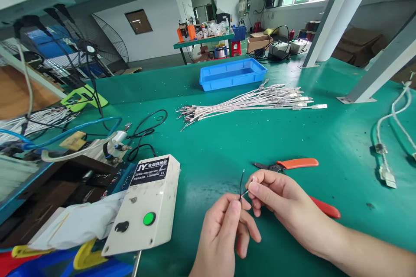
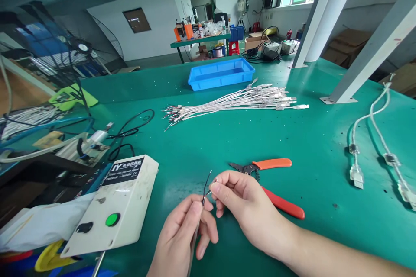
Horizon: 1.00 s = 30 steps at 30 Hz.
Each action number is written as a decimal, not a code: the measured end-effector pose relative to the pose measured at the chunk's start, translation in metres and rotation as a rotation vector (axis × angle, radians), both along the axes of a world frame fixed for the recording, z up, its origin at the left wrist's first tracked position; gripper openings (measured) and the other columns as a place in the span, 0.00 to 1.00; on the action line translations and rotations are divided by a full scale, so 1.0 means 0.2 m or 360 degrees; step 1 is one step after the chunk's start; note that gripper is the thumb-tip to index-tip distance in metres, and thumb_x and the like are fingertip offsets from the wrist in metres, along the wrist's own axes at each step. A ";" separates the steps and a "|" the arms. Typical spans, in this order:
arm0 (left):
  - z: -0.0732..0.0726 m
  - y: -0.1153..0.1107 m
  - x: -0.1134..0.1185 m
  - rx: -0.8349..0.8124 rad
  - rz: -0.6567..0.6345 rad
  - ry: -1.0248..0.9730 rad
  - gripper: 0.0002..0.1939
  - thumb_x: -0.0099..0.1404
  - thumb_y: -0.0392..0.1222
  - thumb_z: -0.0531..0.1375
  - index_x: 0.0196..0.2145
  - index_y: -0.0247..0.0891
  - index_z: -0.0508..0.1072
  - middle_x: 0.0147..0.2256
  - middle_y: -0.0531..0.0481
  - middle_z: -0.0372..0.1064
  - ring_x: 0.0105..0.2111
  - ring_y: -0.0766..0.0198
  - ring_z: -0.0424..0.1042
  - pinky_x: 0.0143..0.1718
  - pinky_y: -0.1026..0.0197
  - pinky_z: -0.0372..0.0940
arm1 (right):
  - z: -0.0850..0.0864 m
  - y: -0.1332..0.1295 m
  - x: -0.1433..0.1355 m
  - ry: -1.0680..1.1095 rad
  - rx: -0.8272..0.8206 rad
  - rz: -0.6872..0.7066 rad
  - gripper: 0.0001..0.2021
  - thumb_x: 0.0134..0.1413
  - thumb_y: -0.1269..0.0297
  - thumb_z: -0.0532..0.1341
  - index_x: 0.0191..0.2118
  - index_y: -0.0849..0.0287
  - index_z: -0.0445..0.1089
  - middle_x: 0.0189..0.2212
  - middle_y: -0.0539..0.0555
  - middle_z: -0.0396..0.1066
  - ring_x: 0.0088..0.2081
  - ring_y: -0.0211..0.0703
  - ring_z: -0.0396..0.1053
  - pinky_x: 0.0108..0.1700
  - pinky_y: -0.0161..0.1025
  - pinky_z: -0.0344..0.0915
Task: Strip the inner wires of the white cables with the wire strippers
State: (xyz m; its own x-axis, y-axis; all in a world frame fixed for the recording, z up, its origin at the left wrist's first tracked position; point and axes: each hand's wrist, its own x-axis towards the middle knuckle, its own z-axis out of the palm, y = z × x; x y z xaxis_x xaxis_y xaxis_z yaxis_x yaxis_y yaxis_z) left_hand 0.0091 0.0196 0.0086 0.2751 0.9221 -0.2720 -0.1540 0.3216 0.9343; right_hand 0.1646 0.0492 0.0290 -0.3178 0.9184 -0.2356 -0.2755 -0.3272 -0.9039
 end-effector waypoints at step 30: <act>0.01 0.02 0.00 -0.0093 -0.0039 -0.0179 0.21 0.69 0.57 0.54 0.31 0.33 0.64 0.22 0.46 0.72 0.13 0.77 0.51 0.17 0.68 0.43 | 0.00 -0.01 -0.05 0.0216 -0.0101 0.0126 0.16 0.58 0.54 0.64 0.29 0.62 0.68 0.21 0.47 0.66 0.20 0.31 0.62 0.31 0.34 0.60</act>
